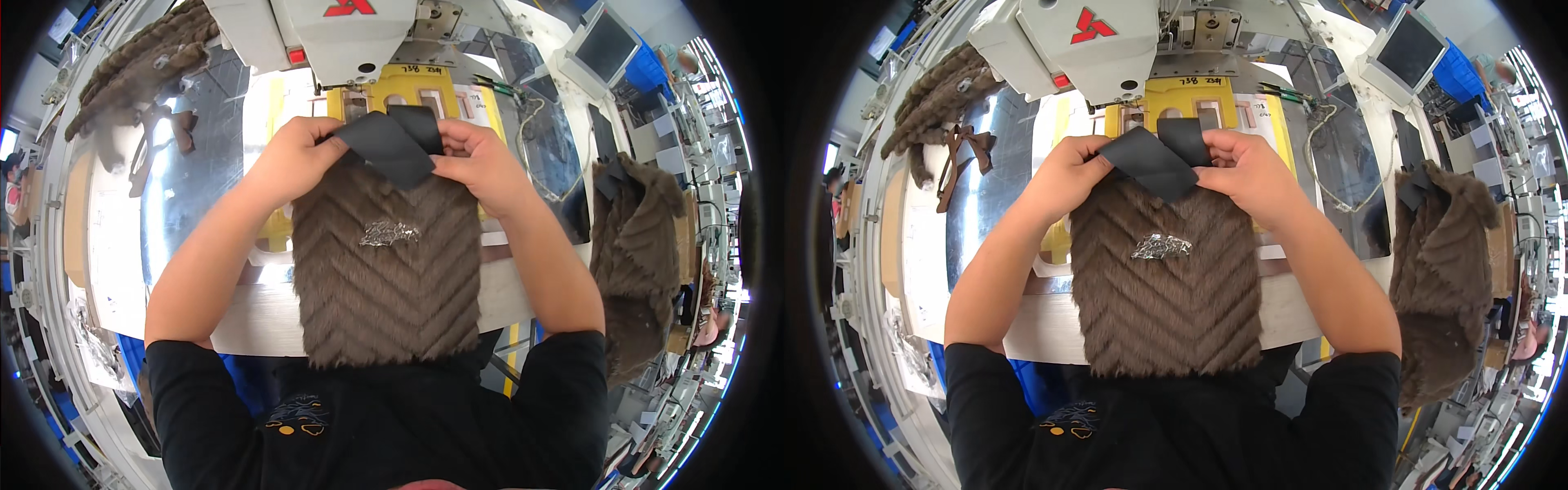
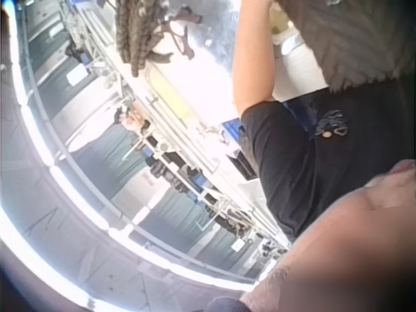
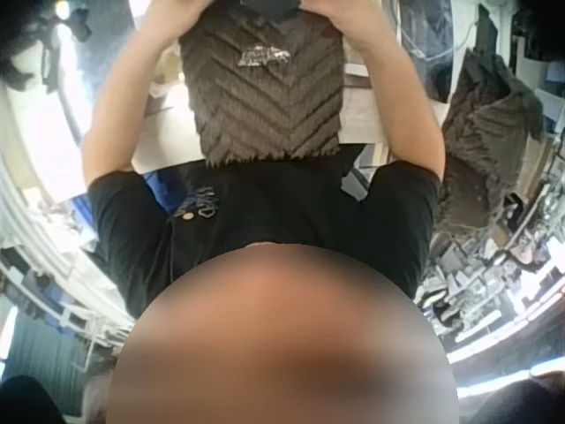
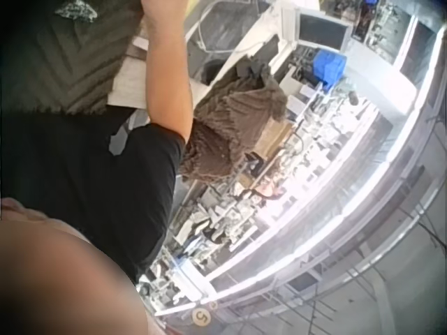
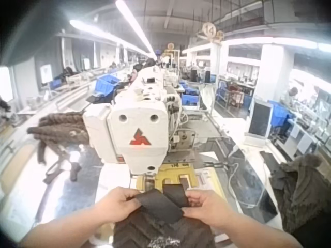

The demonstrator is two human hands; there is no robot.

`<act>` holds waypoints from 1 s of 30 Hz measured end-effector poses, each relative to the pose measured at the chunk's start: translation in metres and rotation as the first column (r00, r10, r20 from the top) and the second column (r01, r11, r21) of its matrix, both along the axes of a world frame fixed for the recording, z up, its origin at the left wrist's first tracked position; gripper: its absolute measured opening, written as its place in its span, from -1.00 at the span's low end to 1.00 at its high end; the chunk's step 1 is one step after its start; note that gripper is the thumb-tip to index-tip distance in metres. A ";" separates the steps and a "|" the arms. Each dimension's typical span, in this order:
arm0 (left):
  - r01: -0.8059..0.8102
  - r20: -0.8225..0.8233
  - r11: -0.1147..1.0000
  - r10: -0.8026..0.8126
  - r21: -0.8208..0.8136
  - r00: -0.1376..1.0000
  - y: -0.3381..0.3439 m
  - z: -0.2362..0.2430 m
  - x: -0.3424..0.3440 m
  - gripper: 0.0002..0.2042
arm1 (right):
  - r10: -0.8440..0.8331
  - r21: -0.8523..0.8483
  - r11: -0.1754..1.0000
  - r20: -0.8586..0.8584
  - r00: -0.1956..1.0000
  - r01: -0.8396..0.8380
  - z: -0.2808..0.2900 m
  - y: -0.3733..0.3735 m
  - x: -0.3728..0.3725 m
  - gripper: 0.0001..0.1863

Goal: Sewing and assembling fur fabric pieces into a bag using an industrial sewing machine.

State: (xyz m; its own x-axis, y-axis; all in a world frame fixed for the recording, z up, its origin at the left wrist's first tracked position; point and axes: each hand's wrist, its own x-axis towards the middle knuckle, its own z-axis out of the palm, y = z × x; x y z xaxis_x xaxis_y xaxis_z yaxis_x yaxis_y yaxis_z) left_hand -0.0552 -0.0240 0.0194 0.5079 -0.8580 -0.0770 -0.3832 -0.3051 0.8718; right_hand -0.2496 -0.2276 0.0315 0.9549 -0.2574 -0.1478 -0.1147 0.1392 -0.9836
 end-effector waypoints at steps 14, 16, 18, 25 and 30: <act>0.038 -0.120 0.994 -0.026 0.099 0.992 0.000 0.004 -0.008 -0.76 | -0.013 -0.219 0.975 -0.209 0.978 -0.034 -0.002 -0.002 -0.002 -0.75; 0.091 -0.131 0.982 -0.069 0.168 0.989 0.011 -0.003 -0.012 -0.78 | 0.020 -0.258 0.963 -0.222 0.975 -0.079 -0.008 -0.002 -0.010 -0.76; 0.101 -0.107 0.983 -0.085 0.156 0.991 0.016 -0.005 -0.014 -0.79 | 0.057 -0.340 0.932 -0.207 0.977 -0.126 -0.010 0.003 -0.017 -0.75; -0.111 -0.045 0.989 0.116 0.094 0.992 -0.004 0.005 -0.001 -0.77 | -0.098 -0.247 0.967 -0.170 0.981 0.054 -0.007 -0.011 -0.005 -0.77; -0.340 -0.030 0.934 0.345 0.110 0.938 0.000 0.004 0.013 -0.68 | -0.222 -0.288 0.941 -0.120 0.968 0.180 -0.016 -0.040 -0.007 -0.84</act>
